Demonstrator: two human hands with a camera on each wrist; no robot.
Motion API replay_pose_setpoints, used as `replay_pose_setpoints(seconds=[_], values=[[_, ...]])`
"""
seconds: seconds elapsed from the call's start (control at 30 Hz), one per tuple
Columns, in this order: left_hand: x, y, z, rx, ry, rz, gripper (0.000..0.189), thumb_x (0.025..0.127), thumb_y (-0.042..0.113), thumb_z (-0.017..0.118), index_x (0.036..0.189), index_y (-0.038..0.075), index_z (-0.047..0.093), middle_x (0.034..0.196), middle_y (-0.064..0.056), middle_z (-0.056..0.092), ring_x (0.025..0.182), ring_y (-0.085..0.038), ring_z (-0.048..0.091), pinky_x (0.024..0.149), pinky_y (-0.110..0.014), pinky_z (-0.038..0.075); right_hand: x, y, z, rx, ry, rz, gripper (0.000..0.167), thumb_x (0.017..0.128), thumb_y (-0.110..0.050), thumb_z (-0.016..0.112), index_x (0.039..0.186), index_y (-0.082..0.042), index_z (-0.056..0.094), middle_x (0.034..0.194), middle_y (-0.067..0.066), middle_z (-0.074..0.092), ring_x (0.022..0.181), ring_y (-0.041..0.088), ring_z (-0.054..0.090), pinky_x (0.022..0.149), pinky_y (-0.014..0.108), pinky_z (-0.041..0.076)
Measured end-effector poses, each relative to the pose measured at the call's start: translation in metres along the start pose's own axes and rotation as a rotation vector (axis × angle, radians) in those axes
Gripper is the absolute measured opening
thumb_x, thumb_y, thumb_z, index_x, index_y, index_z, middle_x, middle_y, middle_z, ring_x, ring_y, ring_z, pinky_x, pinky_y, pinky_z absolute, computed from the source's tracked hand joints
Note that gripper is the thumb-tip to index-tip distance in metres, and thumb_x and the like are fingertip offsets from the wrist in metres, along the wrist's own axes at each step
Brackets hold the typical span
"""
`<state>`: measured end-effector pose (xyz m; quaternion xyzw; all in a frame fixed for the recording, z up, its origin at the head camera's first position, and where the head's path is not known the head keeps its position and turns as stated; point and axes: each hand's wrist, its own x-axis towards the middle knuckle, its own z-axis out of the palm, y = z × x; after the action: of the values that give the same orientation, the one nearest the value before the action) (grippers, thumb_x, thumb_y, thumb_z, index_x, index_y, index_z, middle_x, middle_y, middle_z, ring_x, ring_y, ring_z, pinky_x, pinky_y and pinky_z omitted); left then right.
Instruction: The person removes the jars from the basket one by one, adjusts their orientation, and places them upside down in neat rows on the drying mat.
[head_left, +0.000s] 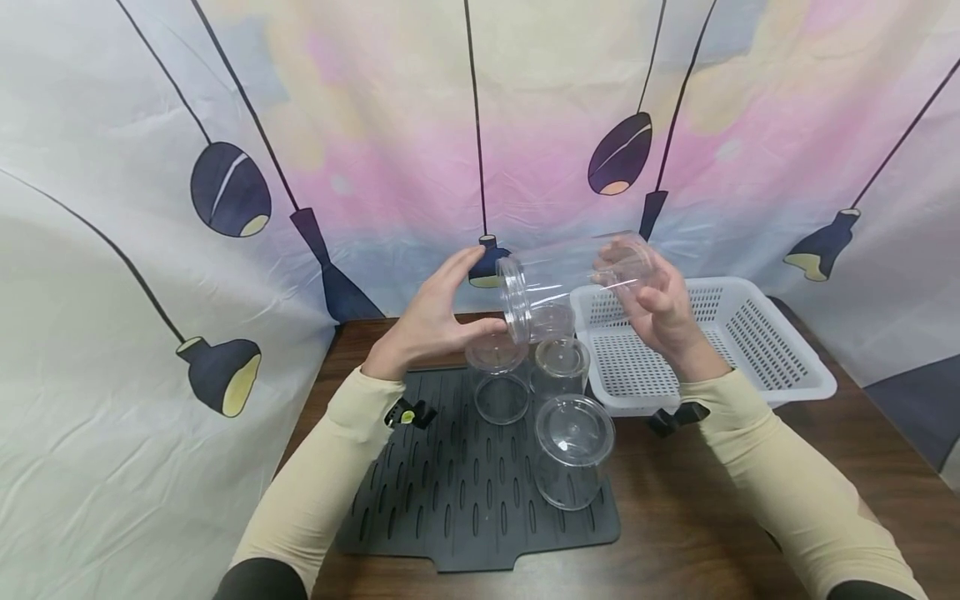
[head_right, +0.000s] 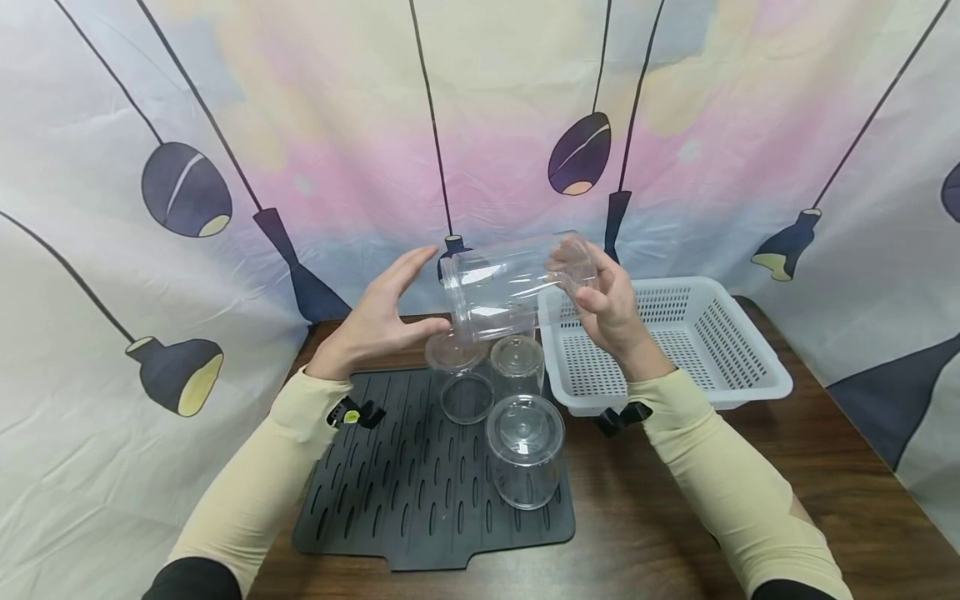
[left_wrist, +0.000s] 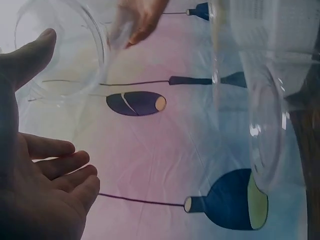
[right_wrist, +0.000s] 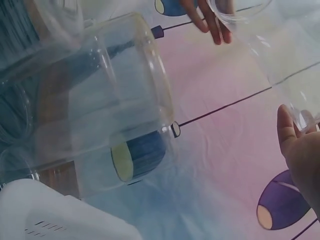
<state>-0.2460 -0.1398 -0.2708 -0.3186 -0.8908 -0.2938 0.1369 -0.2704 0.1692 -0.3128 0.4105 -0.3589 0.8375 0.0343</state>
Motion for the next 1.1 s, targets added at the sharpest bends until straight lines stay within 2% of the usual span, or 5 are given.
replay_pose_setpoints(seconds=[0.3,0.47,0.67,0.9,1.1], values=[[-0.014,-0.017,-0.002,0.048,-0.049,-0.068,0.1,0.081,0.057,0.072,0.157,0.024,0.018,0.163,-0.001,0.018,0.148,-0.026,0.023,0.113,-0.057,0.029,0.0,-0.007,0.012,-0.168,-0.042,0.011,0.07,0.073,-0.015,0.084,0.132,0.006,0.053,0.122,0.016,0.061,0.112,0.026,0.057,0.1,0.036,0.047],[-0.021,-0.027,-0.002,0.053,-0.05,-0.086,0.1,0.081,0.055,0.074,0.157,0.023,0.017,0.163,-0.003,0.018,0.148,-0.027,0.022,0.112,-0.057,0.03,0.002,-0.009,0.015,-0.172,-0.071,0.023,0.073,0.073,-0.014,0.086,0.133,0.007,0.051,0.123,0.017,0.059,0.112,0.026,0.056,0.099,0.036,0.048],[-0.03,-0.041,0.0,0.084,-0.06,-0.117,0.103,0.079,0.054,0.075,0.157,0.02,0.018,0.162,-0.008,0.02,0.148,-0.031,0.024,0.112,-0.057,0.03,0.001,-0.012,0.017,-0.171,-0.084,0.086,0.078,0.07,-0.011,0.088,0.137,0.002,0.05,0.125,0.016,0.057,0.106,0.027,0.062,0.092,0.032,0.054],[-0.037,-0.055,0.004,0.114,-0.127,-0.203,0.107,0.078,0.062,0.072,0.158,0.02,0.015,0.164,-0.006,0.014,0.15,-0.031,0.016,0.114,-0.06,0.025,0.001,-0.013,0.024,-0.283,-0.098,0.088,0.089,0.066,-0.019,0.092,0.139,0.004,0.046,0.128,0.011,0.058,0.116,0.023,0.057,0.1,0.032,0.048],[-0.045,-0.069,0.01,0.13,-0.181,-0.254,0.109,0.078,0.061,0.072,0.158,0.016,0.013,0.165,-0.006,0.009,0.151,-0.03,0.012,0.115,-0.059,0.025,0.003,-0.013,0.029,-0.351,-0.159,0.066,0.088,0.066,-0.007,0.089,0.139,0.01,0.042,0.13,0.01,0.055,0.121,0.02,0.051,0.105,0.03,0.043]])
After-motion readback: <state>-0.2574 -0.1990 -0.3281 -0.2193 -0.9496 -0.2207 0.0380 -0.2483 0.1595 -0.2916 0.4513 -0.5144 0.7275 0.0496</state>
